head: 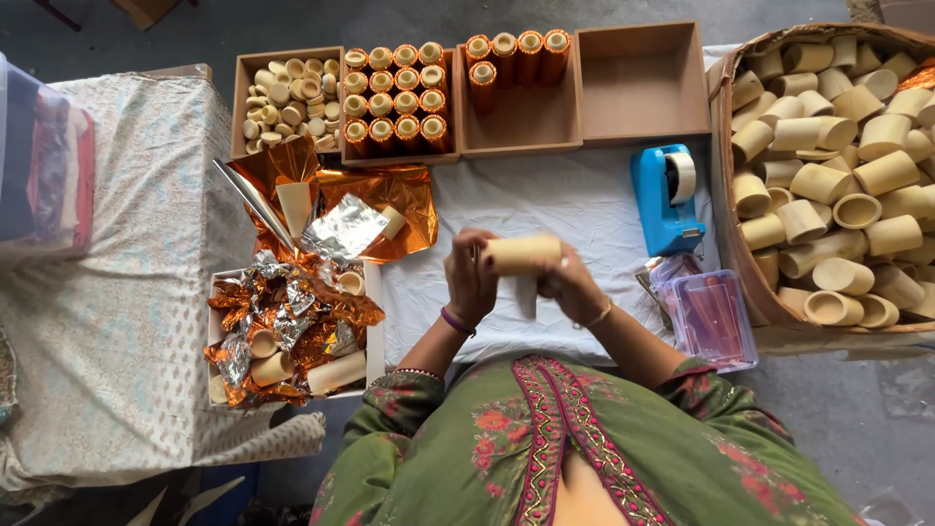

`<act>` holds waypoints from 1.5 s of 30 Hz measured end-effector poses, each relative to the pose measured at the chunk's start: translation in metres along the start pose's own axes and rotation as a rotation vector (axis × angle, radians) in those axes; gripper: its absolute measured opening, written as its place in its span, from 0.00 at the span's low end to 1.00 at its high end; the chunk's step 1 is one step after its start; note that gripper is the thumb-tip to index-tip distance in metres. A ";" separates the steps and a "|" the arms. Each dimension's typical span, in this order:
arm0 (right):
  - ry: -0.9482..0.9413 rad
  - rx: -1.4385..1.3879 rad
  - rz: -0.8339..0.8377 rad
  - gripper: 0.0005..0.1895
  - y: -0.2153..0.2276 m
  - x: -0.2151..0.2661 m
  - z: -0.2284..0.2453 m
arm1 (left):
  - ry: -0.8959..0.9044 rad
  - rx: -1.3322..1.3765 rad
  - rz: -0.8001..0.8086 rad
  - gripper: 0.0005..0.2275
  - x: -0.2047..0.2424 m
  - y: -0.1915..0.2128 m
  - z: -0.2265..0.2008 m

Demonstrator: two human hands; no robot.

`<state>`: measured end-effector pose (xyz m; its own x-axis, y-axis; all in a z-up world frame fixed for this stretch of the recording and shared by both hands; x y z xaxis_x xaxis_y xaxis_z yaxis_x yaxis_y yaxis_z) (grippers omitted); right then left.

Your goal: Wrapping small clay cups/containers in gold foil and paper.

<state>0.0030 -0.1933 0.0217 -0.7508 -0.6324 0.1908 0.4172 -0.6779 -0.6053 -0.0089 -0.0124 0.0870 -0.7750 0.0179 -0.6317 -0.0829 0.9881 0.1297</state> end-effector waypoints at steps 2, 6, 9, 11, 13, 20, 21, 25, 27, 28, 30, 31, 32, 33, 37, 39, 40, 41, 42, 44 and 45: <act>0.367 0.415 -0.309 0.27 -0.012 0.000 0.032 | 0.016 -0.119 -0.057 0.19 0.006 -0.010 0.005; 0.958 1.073 -0.506 0.23 -0.034 0.014 0.062 | 0.463 0.080 0.016 0.21 0.028 -0.034 0.022; 1.072 1.283 -0.536 0.20 -0.023 0.018 0.056 | 0.948 0.671 0.162 0.22 0.046 -0.049 0.030; 1.164 1.285 -0.495 0.16 -0.024 0.020 0.056 | 1.111 0.702 0.299 0.26 0.052 -0.052 0.027; 1.118 1.184 -0.549 0.15 -0.001 0.012 0.045 | 1.030 0.634 0.337 0.23 0.054 -0.056 0.027; 0.695 0.879 -0.520 0.20 0.019 -0.004 0.043 | 0.607 -0.175 0.480 0.37 0.033 -0.049 -0.005; 0.696 0.879 -0.515 0.20 0.013 -0.002 0.048 | 0.607 -0.178 0.476 0.37 0.035 -0.049 -0.004; 0.553 1.106 -0.362 0.14 0.006 0.005 0.052 | 0.558 -0.059 0.531 0.44 0.040 -0.051 -0.008; 0.470 0.941 -0.295 0.15 0.013 0.011 0.048 | 0.715 0.177 0.545 0.44 0.043 -0.052 -0.005; 0.474 0.587 -0.198 0.16 0.016 0.015 0.046 | 0.790 0.505 0.533 0.43 0.045 -0.054 -0.004; 0.461 0.230 -0.104 0.17 0.007 0.024 0.047 | 0.863 0.839 0.509 0.42 0.039 -0.053 -0.022; 0.530 0.256 -0.157 0.16 -0.003 0.028 0.056 | 0.931 1.022 0.498 0.42 0.030 -0.051 -0.039; 0.599 0.283 -0.210 0.17 -0.014 0.032 0.064 | 0.995 1.206 0.483 0.43 0.019 -0.049 -0.057; 0.604 0.282 -0.213 0.17 -0.013 0.028 0.068 | 0.995 1.204 0.489 0.43 0.023 -0.053 -0.050; 0.722 1.250 -0.597 0.20 -0.039 0.030 0.088 | 0.475 -0.035 0.542 0.40 0.022 -0.052 -0.037; 0.786 1.412 -0.607 0.19 -0.045 0.030 0.090 | 0.233 -0.434 0.500 0.42 0.013 -0.049 -0.045; 0.655 1.069 -0.514 0.19 -0.031 0.025 0.085 | 0.449 -0.115 0.542 0.41 0.010 -0.048 -0.043; 0.514 0.729 -0.413 0.19 -0.020 0.023 0.077 | 0.665 0.211 0.573 0.40 0.011 -0.049 -0.044; 0.516 0.727 -0.421 0.19 -0.019 0.026 0.077 | 0.664 0.213 0.581 0.40 0.011 -0.047 -0.037; 0.653 0.740 -0.298 0.21 -0.022 0.027 0.082 | 0.937 1.150 0.519 0.40 0.010 -0.048 -0.025; 0.648 0.738 -0.302 0.21 -0.032 0.024 0.088 | 0.943 1.152 0.520 0.40 0.012 -0.048 -0.023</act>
<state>0.0166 -0.2201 0.1137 -0.9175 -0.2219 -0.3301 0.2121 -0.9750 0.0661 -0.0289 -0.0630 0.0908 -0.6981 0.7151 0.0364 0.4671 0.4934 -0.7337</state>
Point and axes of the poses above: each hand's wrist, its own x-axis away from the middle knuckle, its own y-axis out of the back of the hand, z = x × y, the point moved 3 cm from there along -x, towards the middle knuckle, and after that the axes turned 3 degrees about z, right-handed, at the moved point
